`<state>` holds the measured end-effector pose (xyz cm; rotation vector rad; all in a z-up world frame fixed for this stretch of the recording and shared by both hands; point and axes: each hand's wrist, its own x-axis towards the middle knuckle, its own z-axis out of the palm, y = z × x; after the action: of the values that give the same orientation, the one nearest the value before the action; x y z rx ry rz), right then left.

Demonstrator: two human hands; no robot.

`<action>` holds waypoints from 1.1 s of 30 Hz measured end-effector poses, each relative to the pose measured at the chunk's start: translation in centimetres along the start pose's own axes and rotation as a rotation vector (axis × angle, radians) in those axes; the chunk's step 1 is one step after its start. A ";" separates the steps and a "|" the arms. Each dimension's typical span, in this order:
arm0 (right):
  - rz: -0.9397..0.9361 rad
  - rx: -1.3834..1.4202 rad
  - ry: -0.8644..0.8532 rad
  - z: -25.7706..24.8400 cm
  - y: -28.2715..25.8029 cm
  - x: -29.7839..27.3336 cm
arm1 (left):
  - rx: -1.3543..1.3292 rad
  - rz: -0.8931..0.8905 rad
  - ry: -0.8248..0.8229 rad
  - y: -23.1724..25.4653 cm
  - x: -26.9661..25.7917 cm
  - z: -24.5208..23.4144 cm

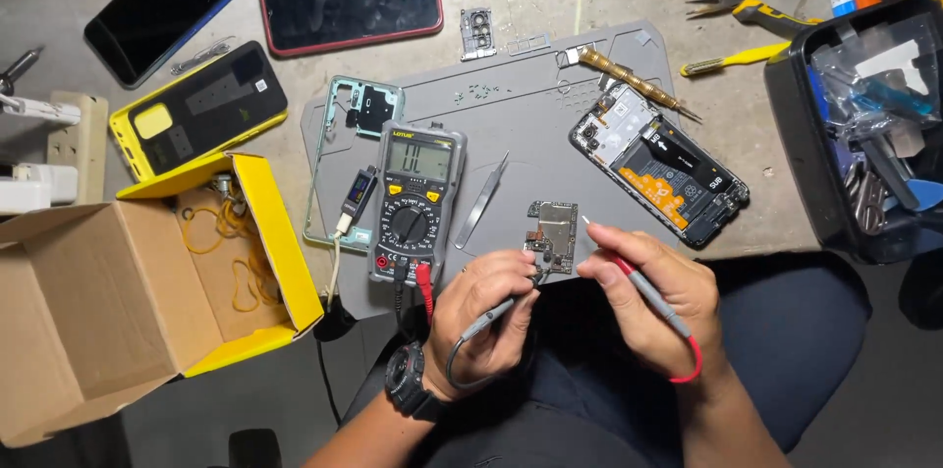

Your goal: The person tests a small electronic circuit board using a multimeter. They hold the board in one hand and use the multimeter probes to touch various points on the circuit, checking for electrical continuity or voltage.

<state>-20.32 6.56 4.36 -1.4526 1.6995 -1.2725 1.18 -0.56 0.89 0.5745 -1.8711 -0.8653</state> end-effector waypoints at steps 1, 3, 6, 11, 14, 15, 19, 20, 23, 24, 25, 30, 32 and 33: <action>-0.049 -0.040 -0.008 0.0 0.2 0.2 | -0.004 -0.002 0.001 0.0 0.0 0.0; -0.071 0.002 -0.012 -0.1 0.6 0.3 | -0.004 0.000 -0.003 -0.1 0.0 0.0; -0.110 -0.006 -0.005 -0.2 1.5 0.0 | -0.007 -0.001 -0.007 -0.1 0.1 -0.1; -0.125 -0.037 0.022 -0.2 1.9 -0.1 | -0.010 -0.012 -0.006 0.2 0.3 -0.3; -0.125 -0.078 0.021 -0.3 1.1 0.7 | -0.021 -0.001 -0.001 0.2 0.8 -0.4; -0.108 -0.059 0.016 -0.3 1.0 0.6 | -0.025 -0.011 0.002 0.3 0.7 -0.4; -0.096 -0.054 -0.015 -0.6 1.2 0.6 | -0.036 -0.018 0.020 0.2 0.6 -0.2; -0.097 -0.051 -0.018 -0.6 1.1 0.6 | -0.033 -0.019 0.022 0.2 0.5 -0.3; -0.082 -0.022 -0.035 -0.9 1.2 0.5 | -0.031 -0.019 0.029 0.1 0.4 -0.2; -0.076 -0.023 -0.040 -1.0 1.2 0.4 | -0.037 -0.028 0.027 0.1 0.3 -0.2; -0.069 -0.024 -0.044 -1.0 1.4 0.4 | -0.044 -0.036 0.024 0.1 0.3 -0.2; -0.057 -0.032 -0.052 -1.1 1.0 0.5 | -0.054 -0.038 0.023 0.1 0.3 -0.2; -0.057 -0.035 -0.058 -1.1 1.0 0.6 | -0.062 -0.042 0.024 0.0 0.3 -0.2; -0.042 -0.041 -0.056 -1.1 0.9 0.6 | -0.068 -0.040 0.020 -0.1 0.2 -0.2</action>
<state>-21.83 6.24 4.12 -1.5407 1.6757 -1.2136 1.28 -0.80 0.99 0.5781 -1.8108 -0.9419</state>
